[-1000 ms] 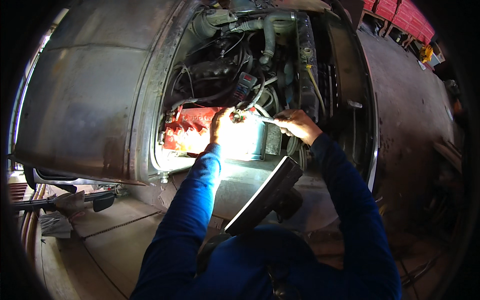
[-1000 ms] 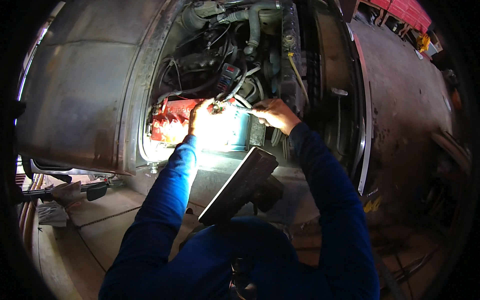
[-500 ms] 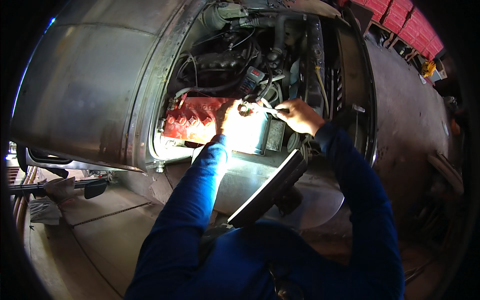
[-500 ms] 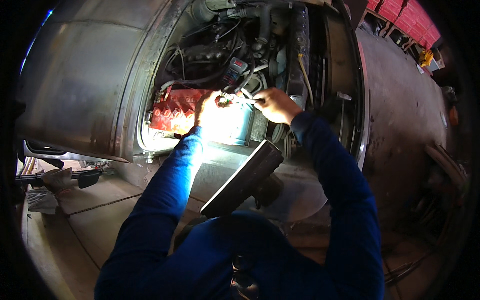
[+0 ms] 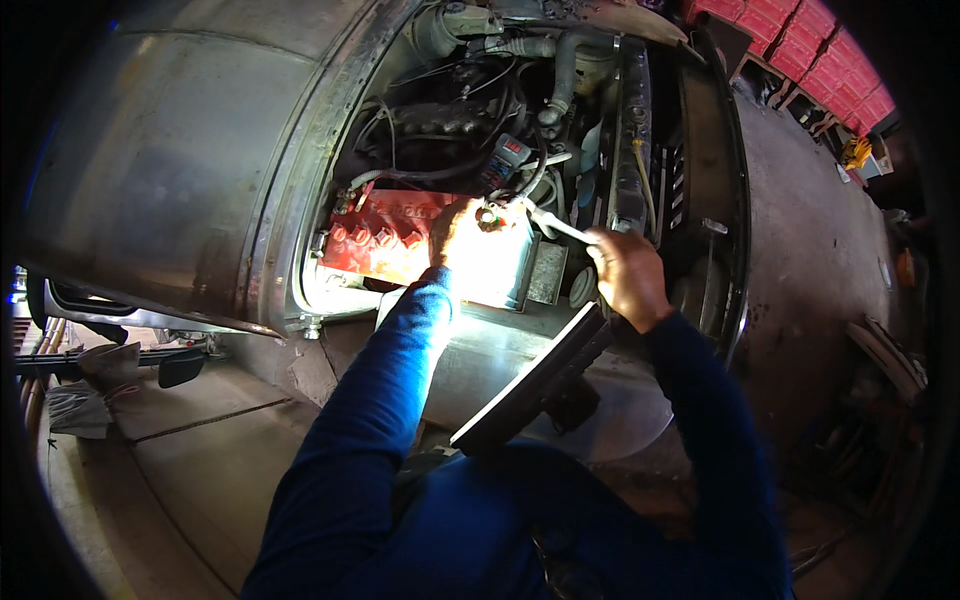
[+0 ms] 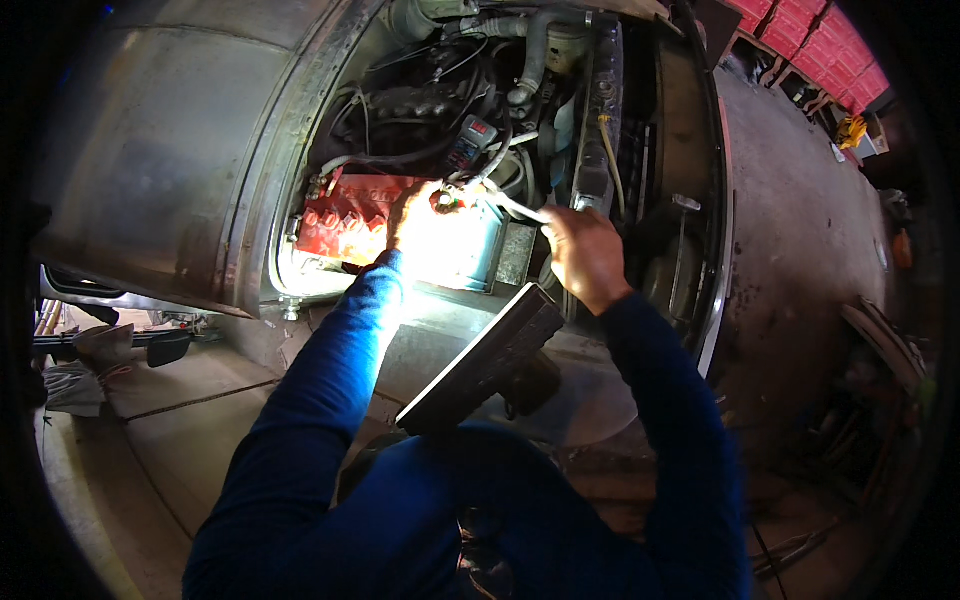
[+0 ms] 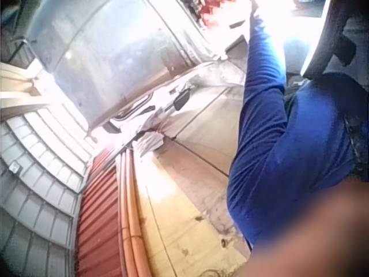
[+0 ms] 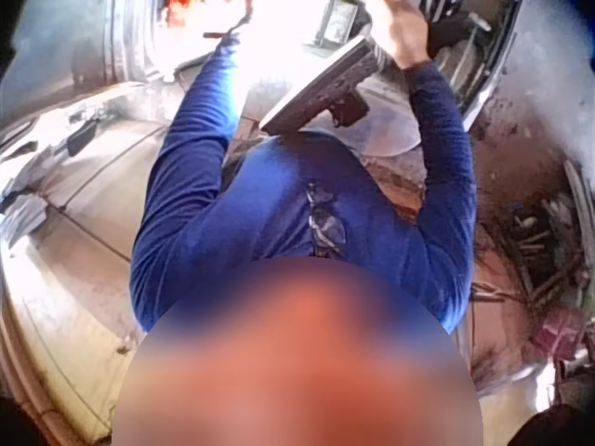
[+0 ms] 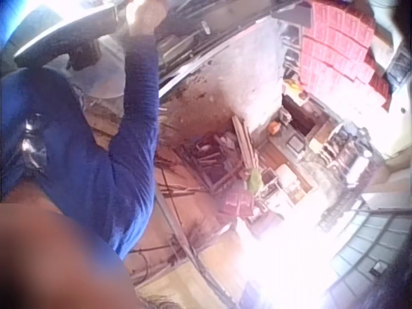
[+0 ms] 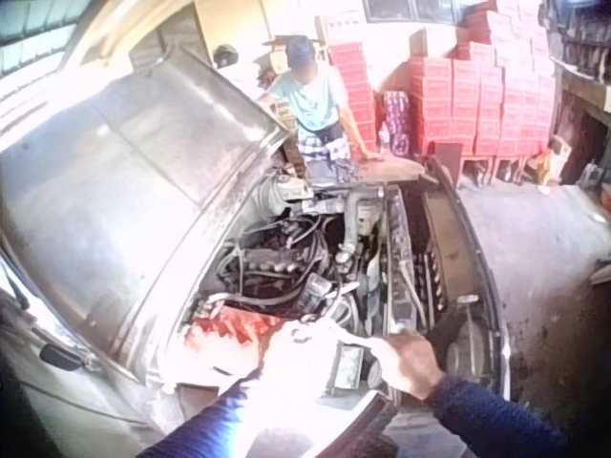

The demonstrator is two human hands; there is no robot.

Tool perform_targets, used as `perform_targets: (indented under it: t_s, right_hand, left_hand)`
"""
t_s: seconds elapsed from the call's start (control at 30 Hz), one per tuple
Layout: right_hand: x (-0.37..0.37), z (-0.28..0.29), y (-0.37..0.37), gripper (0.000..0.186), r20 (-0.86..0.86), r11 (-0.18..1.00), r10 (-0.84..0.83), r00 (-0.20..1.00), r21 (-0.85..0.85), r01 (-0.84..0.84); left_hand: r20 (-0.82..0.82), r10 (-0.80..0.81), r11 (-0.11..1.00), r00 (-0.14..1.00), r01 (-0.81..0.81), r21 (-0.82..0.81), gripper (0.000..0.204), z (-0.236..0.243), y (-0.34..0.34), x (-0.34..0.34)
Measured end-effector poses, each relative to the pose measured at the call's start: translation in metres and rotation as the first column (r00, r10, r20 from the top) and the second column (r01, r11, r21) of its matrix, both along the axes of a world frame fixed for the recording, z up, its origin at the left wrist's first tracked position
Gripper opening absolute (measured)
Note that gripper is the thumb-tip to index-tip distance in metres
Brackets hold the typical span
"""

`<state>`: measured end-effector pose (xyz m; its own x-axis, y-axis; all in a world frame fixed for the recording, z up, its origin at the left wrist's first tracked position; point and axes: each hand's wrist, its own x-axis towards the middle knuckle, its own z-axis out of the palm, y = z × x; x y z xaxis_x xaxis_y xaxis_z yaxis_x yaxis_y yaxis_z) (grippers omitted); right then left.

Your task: The person works under the open hood of a car, using a portable light to illuminate the engine bay. They manipulate wires and components near the red valve cover, then use a wrench to tighten or loosen a bolt on the engine. Another person is visible in the background working on the engine as well.

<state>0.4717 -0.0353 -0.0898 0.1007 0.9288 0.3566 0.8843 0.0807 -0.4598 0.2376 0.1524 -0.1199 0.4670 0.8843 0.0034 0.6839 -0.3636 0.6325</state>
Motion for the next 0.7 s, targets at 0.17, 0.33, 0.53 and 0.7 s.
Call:
perform_targets:
  t_s: [0.17, 0.33, 0.53, 0.7]
  right_hand:
    - [0.021, 0.057, -0.061, 0.026, -0.943, 0.996, 0.034, 0.331, 0.059, 0.067]
    - [-0.010, 0.128, -0.136, 0.026, -0.934, 0.892, 0.352, -0.069, 0.356, -0.279]
    - [-0.083, 0.211, -0.171, 0.027, -0.520, 0.343, 0.847, 0.114, 0.369, -0.864]
    - [-0.138, 0.282, -0.183, 0.031, -0.521, 0.218, 0.838, 0.163, 0.046, -0.975]
  left_hand:
    - [0.009, -0.016, 0.999, 1.000, 0.016, 0.029, 0.060, -0.006, 0.003, -0.004]
    - [0.041, -0.071, 0.995, 0.997, 0.069, 0.070, 0.060, -0.019, 0.010, -0.012]
    - [0.270, -0.344, 0.907, 0.899, 0.244, 0.344, 0.059, 0.041, 0.001, -0.050]
    - [0.230, -0.412, 0.894, 0.882, 0.343, 0.289, 0.047, 0.140, -0.087, -0.154]
